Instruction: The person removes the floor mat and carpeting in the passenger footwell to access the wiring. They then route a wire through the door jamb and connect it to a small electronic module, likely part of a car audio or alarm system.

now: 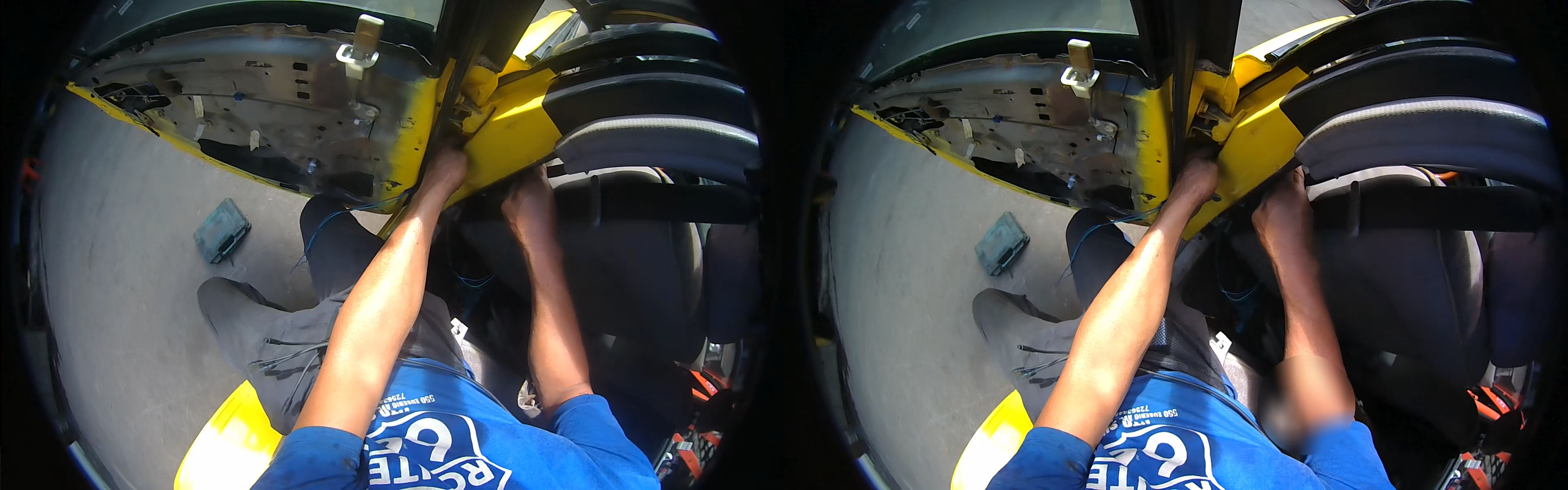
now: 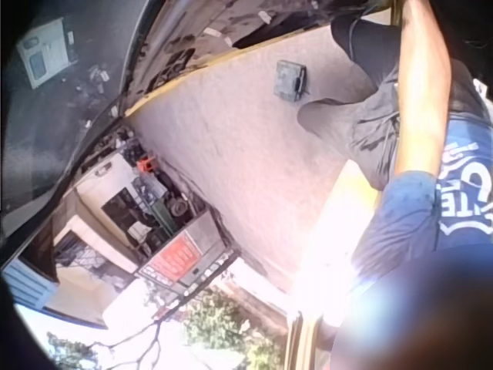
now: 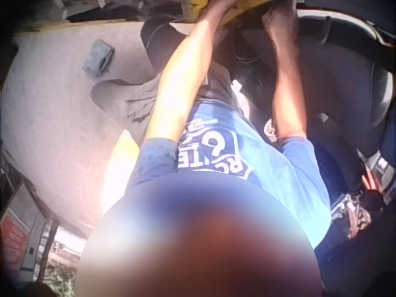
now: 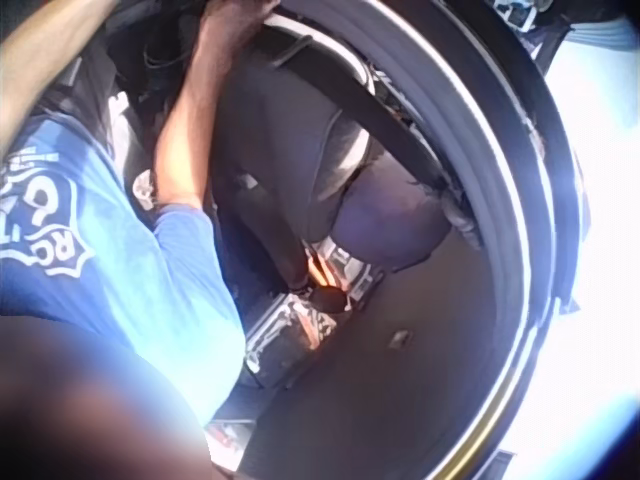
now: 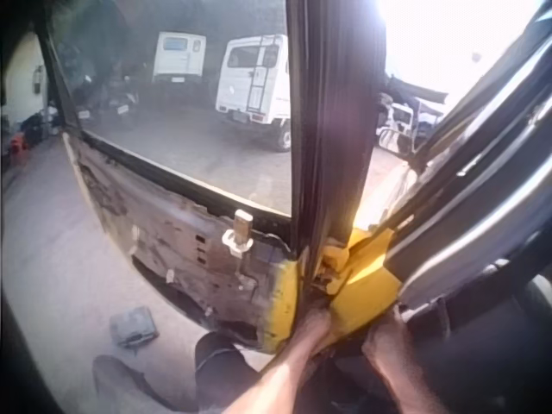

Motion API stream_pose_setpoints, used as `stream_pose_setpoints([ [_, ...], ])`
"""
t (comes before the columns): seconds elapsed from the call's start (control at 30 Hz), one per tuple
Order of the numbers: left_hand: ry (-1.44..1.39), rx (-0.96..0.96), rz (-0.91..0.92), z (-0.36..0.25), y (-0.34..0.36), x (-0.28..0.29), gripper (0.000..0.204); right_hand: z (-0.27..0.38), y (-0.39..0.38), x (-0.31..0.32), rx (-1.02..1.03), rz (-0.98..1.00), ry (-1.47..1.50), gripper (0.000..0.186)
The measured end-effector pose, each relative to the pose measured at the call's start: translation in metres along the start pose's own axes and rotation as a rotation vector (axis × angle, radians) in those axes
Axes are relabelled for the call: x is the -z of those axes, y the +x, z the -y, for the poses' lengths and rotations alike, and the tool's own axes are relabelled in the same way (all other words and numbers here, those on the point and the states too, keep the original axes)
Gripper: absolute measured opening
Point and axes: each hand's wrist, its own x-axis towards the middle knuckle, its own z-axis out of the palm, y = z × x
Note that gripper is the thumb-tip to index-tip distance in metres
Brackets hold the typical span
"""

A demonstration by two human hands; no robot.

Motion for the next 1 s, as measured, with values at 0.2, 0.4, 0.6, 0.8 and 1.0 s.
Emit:
stream_pose_setpoints([
  [0.2, 0.072, 0.088, -0.063, -0.018, -0.007, -0.002, 0.03, 0.006, 0.002, 0.006, -0.294, -0.002, 0.2, 0.02],
  [0.4, -0.48, 0.091, -0.422, -0.033, -0.043, 0.013, 0.04, 0.014, -0.008, 0.035, -0.184, -0.016, 0.198, 0.01],
  [0.6, -0.444, -0.066, -0.844, -0.062, -0.091, 0.013, 0.041, 0.04, -0.018, 0.099, -0.331, -0.072, 0.343, 0.009],
  [0.8, -0.571, -0.18, -0.241, -0.062, -0.144, -0.007, 0.038, 0.042, -0.095, 0.185, -0.382, -0.04, 0.491, 0.012],
  [1.0, -0.479, -0.02, 0.064, -0.095, -0.096, -0.036, 0.072, 0.028, -0.097, 0.277, -0.367, -0.19, 1.408, 0.022],
])
